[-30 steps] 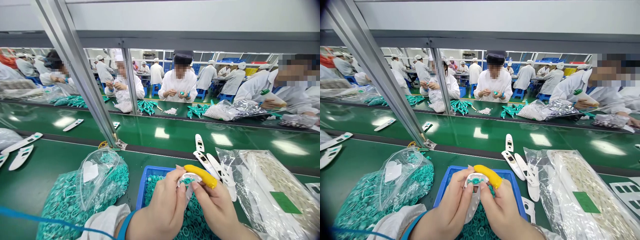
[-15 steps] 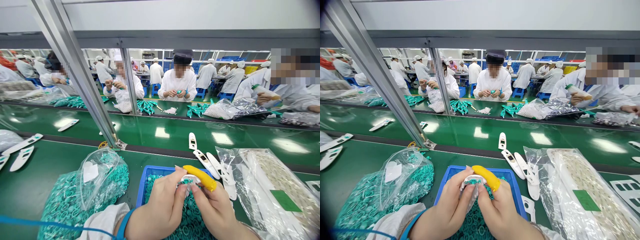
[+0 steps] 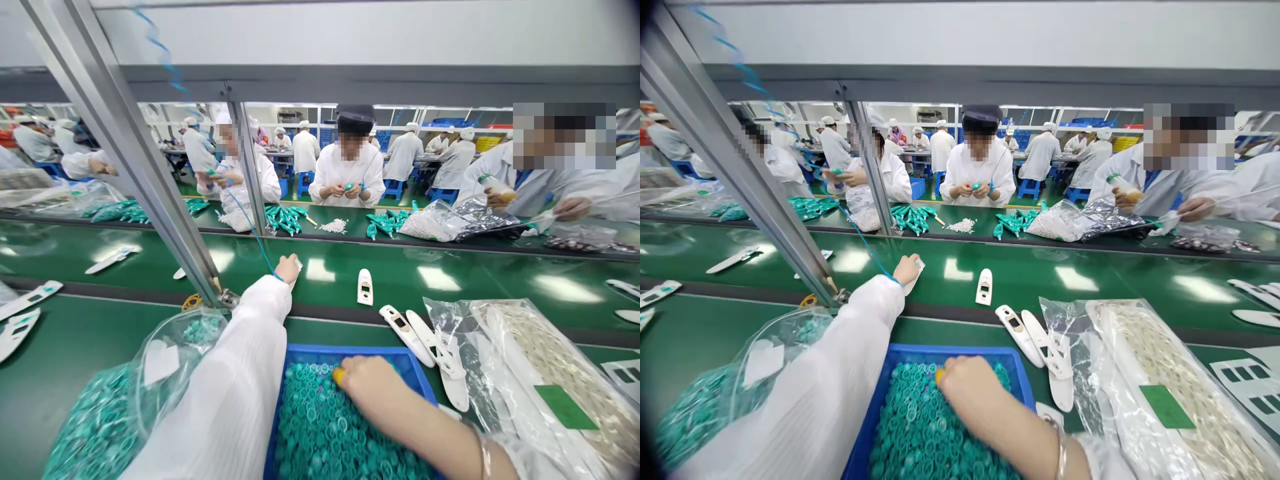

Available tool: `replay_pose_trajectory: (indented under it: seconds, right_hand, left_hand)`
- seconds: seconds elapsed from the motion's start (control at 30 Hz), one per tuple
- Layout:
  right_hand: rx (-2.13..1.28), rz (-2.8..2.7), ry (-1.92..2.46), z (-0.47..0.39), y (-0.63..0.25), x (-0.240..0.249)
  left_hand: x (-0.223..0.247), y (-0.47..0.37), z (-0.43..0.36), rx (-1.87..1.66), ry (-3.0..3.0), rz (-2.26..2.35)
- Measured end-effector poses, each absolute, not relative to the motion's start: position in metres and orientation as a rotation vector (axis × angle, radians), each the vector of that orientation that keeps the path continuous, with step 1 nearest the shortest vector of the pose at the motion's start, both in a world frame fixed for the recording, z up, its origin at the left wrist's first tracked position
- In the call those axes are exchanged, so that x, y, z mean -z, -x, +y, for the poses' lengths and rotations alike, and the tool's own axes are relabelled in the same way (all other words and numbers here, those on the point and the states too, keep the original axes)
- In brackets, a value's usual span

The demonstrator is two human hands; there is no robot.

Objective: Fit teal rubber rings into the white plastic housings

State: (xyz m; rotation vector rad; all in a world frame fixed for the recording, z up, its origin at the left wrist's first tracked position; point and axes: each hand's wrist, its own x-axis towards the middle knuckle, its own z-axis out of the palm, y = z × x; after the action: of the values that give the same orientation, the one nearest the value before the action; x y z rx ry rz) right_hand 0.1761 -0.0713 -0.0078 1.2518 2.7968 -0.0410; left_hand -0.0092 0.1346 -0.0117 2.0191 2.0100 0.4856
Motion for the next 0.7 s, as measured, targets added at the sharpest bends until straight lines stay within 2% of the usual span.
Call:
replay_pose_trajectory:
  seconds: [0.13,0.3,0.37,0.57,0.7]
  right_hand:
    - [-0.056,2.746,-1.177,-0.075,-0.165,0.03]
    - [-0.071,2.742,-1.189,-0.073,-0.158,0.044]
    - [-0.075,2.733,-1.218,-0.073,-0.158,0.046]
    - [-0.053,2.699,-1.257,-0.071,-0.164,0.045]
    - [-0.057,2.687,-1.259,-0.069,-0.166,0.038]
  left_hand:
    - [0.031,0.025,0.156,-0.315,-1.969,2.221]
    - [0.024,0.006,0.169,-0.253,-2.189,2.254]
    - [0.025,-0.023,0.167,-0.232,-2.42,2.04]
    - [0.047,-0.088,0.145,-0.017,-2.954,0.881]
    - [0.053,-0.067,0.138,-0.002,-3.041,0.709]
